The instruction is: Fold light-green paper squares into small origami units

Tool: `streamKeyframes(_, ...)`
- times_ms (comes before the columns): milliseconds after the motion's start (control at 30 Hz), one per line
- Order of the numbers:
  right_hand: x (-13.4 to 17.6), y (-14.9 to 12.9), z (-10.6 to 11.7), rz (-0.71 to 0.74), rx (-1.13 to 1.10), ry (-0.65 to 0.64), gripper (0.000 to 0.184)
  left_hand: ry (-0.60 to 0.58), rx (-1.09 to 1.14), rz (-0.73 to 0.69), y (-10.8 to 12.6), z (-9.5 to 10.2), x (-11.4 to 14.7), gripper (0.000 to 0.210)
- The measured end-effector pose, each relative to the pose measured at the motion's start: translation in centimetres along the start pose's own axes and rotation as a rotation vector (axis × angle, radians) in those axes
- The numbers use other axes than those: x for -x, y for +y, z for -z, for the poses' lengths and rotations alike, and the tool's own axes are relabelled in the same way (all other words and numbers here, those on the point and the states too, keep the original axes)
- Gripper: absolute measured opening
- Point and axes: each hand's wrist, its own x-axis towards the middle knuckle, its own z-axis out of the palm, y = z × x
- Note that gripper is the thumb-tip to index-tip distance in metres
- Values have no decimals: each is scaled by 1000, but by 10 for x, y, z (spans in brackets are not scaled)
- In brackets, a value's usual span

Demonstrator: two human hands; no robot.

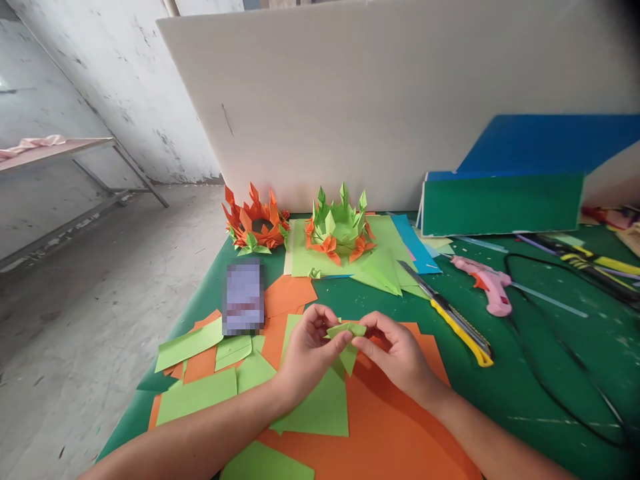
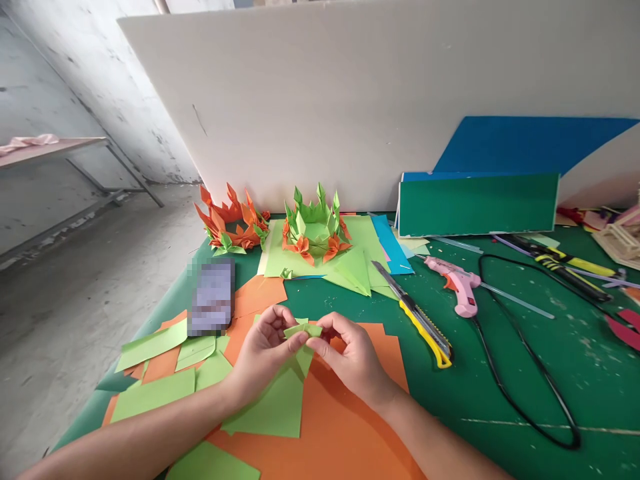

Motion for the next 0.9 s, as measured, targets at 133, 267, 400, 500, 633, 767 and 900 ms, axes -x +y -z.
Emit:
streamKeyframes(133, 2, 0, 0, 11, 51, 33, 22, -30, 61, 70, 2, 2, -2, 30)
streamKeyframes(267, 2, -1, 1, 88, 80, 54, 24, -77, 36, 53, 3, 1, 0, 26)
streamKeyframes(400, 2, 3, 0, 119, 77, 56, 20, -135, -22, 74, 3, 0, 1, 22)
streamKeyframes(500, 3, 6, -1, 113, 51, 65, 17, -114, -47, 71, 2, 0, 0, 19)
streamKeyframes(633, 3, 5, 1, 79, 11, 32, 15, -76, -53, 67, 1, 1, 0, 20)
streamKeyframes(767, 3, 0, 4, 67, -3, 8, 19, -66, -127, 65, 1, 1, 0, 21)
streamKeyframes(900, 4, 0, 3, 97, 64, 32, 22, -115, -148, 48, -2, 1, 0, 20)
